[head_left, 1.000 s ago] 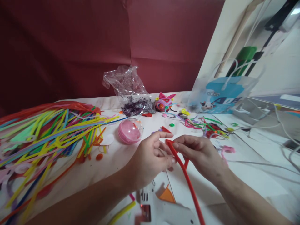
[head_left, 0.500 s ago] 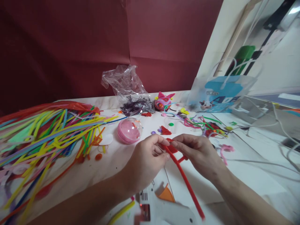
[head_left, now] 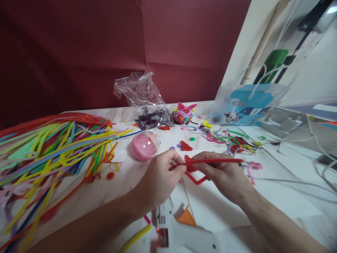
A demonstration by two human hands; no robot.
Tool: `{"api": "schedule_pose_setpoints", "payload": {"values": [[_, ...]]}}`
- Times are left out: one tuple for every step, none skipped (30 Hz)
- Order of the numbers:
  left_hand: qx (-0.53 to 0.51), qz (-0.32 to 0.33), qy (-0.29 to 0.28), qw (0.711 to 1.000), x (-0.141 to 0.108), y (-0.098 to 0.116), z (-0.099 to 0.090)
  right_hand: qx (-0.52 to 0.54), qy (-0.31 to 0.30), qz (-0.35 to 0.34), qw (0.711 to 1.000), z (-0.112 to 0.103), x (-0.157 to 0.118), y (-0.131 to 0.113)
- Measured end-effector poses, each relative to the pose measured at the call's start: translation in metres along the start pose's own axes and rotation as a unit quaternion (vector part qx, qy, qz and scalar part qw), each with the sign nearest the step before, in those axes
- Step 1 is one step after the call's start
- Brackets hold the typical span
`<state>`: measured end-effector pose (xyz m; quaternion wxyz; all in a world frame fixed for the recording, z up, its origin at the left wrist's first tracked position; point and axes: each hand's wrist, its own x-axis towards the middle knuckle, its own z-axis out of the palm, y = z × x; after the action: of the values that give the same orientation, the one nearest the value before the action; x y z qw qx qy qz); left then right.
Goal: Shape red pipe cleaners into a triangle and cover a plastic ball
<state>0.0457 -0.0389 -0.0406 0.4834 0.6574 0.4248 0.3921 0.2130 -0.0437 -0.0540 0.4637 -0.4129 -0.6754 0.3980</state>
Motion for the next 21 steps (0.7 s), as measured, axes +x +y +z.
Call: {"api": "schedule_pose_setpoints", "payload": {"values": [[0.02, 0.002, 0.015, 1.0, 0.001, 0.0, -0.001, -0.011, -0.002, -0.003, 1.0, 0.0, 0.0, 0.0], [0.036, 0.006, 0.031, 0.999, 0.002, 0.0, -0.002, -0.021, -0.006, -0.005, 1.0, 0.0, 0.0, -0.001], [0.045, 0.006, 0.044, 0.998, 0.003, -0.001, -0.003, -0.029, -0.011, -0.006, 1.0, 0.0, 0.001, -0.001], [0.045, 0.004, 0.051, 0.998, 0.004, -0.001, -0.004, -0.035, -0.018, -0.007, 0.999, 0.0, 0.001, -0.002], [0.034, -0.002, 0.055, 0.998, 0.006, -0.001, -0.004, -0.041, -0.023, -0.009, 0.999, 0.0, 0.001, -0.003], [0.01, -0.008, 0.055, 0.998, 0.007, 0.0, -0.005, -0.045, -0.03, -0.013, 0.998, 0.0, 0.001, -0.003], [-0.02, -0.015, 0.054, 0.998, 0.008, 0.0, -0.005, -0.046, -0.038, -0.016, 0.998, 0.001, 0.001, -0.004], [-0.048, -0.02, 0.053, 0.997, 0.008, 0.001, -0.005, -0.045, -0.046, -0.02, 0.998, 0.001, 0.0, -0.005], [-0.071, -0.021, 0.052, 0.996, 0.009, 0.002, -0.005, -0.041, -0.055, -0.025, 0.997, 0.0, -0.001, -0.006], [-0.088, -0.02, 0.051, 0.995, 0.009, 0.003, -0.005, -0.035, -0.065, -0.027, 0.997, 0.0, -0.002, -0.007], [-0.098, -0.017, 0.047, 0.994, 0.008, 0.004, -0.005, -0.027, -0.074, -0.028, 0.997, 0.0, -0.003, -0.008], [-0.101, -0.015, 0.041, 0.994, 0.008, 0.004, -0.004, -0.014, -0.085, -0.025, 0.996, 0.0, -0.003, -0.008], [-0.102, -0.012, 0.036, 0.994, 0.008, 0.005, -0.004, 0.001, -0.095, -0.017, 0.995, -0.001, -0.003, -0.008], [-0.104, -0.009, 0.032, 0.994, 0.007, 0.005, -0.004, 0.011, -0.102, -0.006, 0.995, -0.001, -0.003, -0.007], [-0.107, -0.007, 0.028, 0.994, 0.007, 0.005, -0.004, 0.017, -0.104, 0.01, 0.994, -0.002, -0.003, -0.006], [-0.111, -0.006, 0.026, 0.993, 0.006, 0.006, -0.003, 0.02, -0.101, 0.024, 0.994, -0.002, -0.002, -0.005], [-0.114, -0.005, 0.025, 0.993, 0.006, 0.006, -0.003, 0.023, -0.095, 0.037, 0.995, -0.003, -0.002, -0.004], [-0.115, -0.004, 0.023, 0.993, 0.005, 0.007, -0.003, 0.026, -0.087, 0.046, 0.995, -0.003, -0.001, -0.003], [-0.113, -0.003, 0.02, 0.993, 0.004, 0.008, -0.003, 0.035, -0.081, 0.052, 0.995, -0.003, 0.0, -0.002], [-0.107, -0.002, 0.018, 0.994, 0.003, 0.009, -0.003, 0.051, -0.077, 0.056, 0.994, -0.003, 0.001, -0.002], [-0.1, 0.0, 0.017, 0.995, 0.002, 0.009, -0.002, 0.068, -0.075, 0.06, 0.993, -0.003, 0.001, -0.002]]}}
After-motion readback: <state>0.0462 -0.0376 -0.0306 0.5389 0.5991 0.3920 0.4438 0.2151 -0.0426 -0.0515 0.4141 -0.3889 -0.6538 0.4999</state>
